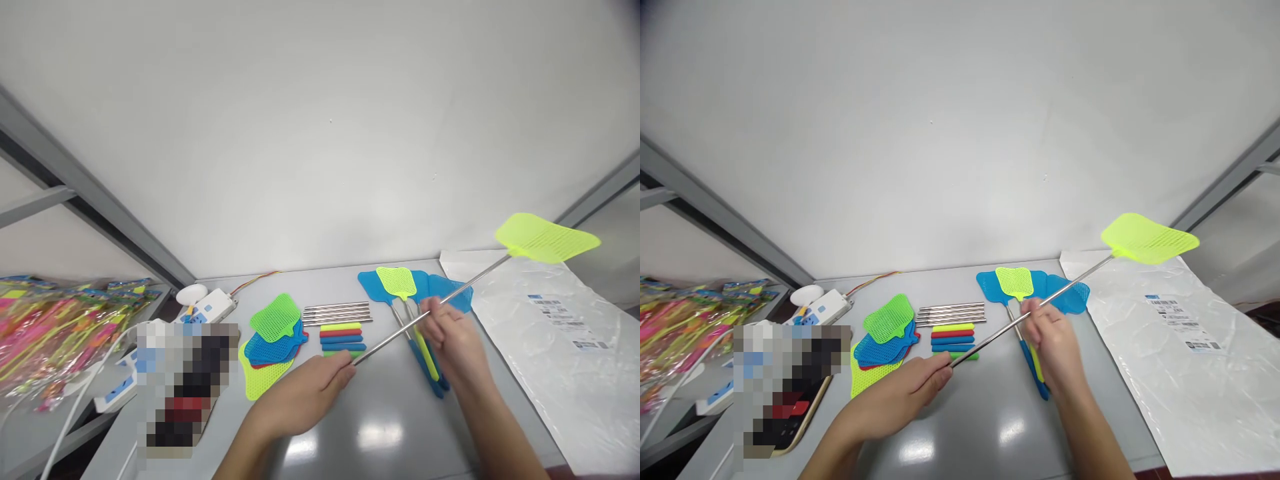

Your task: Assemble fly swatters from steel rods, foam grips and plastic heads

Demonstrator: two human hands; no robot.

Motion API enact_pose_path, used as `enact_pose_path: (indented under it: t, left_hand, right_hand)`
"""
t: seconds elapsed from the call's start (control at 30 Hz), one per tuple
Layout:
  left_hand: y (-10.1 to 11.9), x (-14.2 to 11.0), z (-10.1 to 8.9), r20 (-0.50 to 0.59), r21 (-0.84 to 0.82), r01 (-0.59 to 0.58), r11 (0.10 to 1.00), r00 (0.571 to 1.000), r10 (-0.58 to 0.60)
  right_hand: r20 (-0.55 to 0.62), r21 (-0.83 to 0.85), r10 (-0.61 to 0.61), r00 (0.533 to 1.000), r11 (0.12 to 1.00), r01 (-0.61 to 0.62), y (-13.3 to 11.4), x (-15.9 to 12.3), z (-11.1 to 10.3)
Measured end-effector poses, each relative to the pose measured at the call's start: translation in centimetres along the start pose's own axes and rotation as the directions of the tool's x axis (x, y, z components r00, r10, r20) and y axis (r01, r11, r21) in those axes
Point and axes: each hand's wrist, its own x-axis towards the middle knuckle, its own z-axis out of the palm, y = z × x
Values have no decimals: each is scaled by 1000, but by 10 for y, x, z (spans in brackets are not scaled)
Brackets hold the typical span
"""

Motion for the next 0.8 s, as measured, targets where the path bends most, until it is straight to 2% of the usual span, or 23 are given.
enact_pose_path:
  t: [0.07, 0.13, 0.2, 0.27, 0.33, 0.37, 0.47, 0.53, 0.63, 0.67, 0.73, 0.8]
  left_hand:
    - [-5, -4, -4, 18, 30, 12, 999, 1000, -12]
    - [-7, -6, -9, 34, 20, 6, 1000, 999, -7]
    - [-7, -6, -12, 37, -12, -4, 1000, 999, 5]
    - [-4, -2, -13, 43, -45, 1, 999, 999, 1]
    - [-1, 3, -13, 55, -67, 11, 998, 998, -7]
    - [0, 5, -12, 56, -73, 11, 997, 998, -7]
    - [-2, 7, -12, 27, -80, -11, 997, 1000, 13]
    - [-6, 3, -15, 16, -71, -20, 997, 1000, 21]
    - [-11, -10, -24, 54, -38, -10, 999, 998, 12]
    - [-12, -15, -27, 70, -24, -1, 1000, 998, 3]
    - [-13, -22, -32, 90, -3, 22, 1000, 996, -22]
    - [-14, -24, -33, 108, 1, 23, 1000, 994, -23]
  right_hand:
    - [-79, 59, -43, 996, 997, 47, -13, 12, -13]
    - [-107, 79, -53, 993, 995, 61, -21, 19, -19]
    - [-132, 98, -81, 988, 991, 95, -21, 19, -15]
    - [-144, 110, -112, 983, 986, 129, -11, 13, -2]
    - [-81, 92, -78, 994, 992, 85, 3, 3, 13]
    - [-19, 67, -25, 1000, 997, 27, 11, -2, 20]
    - [73, 18, 49, 996, 999, -50, 20, -8, 25]
    - [43, 35, 14, 999, 999, -16, 13, -5, 15]
    - [-95, 90, -86, 992, 991, 95, -11, 5, -4]
    - [-109, 91, -100, 989, 990, 110, -19, 8, -9]
    - [-120, 74, -129, 984, 988, 138, -27, 10, -11]
    - [-125, 61, -157, 980, 984, 166, -24, 7, -4]
